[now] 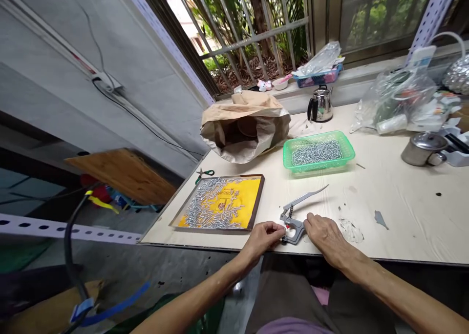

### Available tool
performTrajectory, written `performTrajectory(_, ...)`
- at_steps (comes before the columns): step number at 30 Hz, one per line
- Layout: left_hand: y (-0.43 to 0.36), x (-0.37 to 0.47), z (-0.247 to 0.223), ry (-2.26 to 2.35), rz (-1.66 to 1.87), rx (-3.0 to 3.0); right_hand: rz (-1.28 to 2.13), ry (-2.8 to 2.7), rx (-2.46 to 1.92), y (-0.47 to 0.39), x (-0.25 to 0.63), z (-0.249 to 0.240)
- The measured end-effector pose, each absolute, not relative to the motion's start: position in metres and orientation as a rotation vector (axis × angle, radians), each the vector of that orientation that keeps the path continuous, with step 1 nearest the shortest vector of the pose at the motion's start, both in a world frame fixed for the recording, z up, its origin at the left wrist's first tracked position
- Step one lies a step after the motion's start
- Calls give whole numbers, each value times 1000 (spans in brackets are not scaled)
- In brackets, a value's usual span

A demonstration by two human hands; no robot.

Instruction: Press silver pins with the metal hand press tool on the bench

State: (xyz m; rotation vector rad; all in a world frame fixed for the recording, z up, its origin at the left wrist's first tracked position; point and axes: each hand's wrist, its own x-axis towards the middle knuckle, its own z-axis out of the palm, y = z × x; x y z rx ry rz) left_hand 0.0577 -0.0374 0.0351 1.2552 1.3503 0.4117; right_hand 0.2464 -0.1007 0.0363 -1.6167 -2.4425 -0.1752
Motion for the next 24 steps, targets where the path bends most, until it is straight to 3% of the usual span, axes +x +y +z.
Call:
performTrajectory(11, -24, 62, 45, 1377, 7, 1251, -13, -2469, -1713, -99, 245, 25)
performTrajectory(24, -21, 65, 44, 1415, -126, 1269, 228, -2597, -1730, -93, 246, 39)
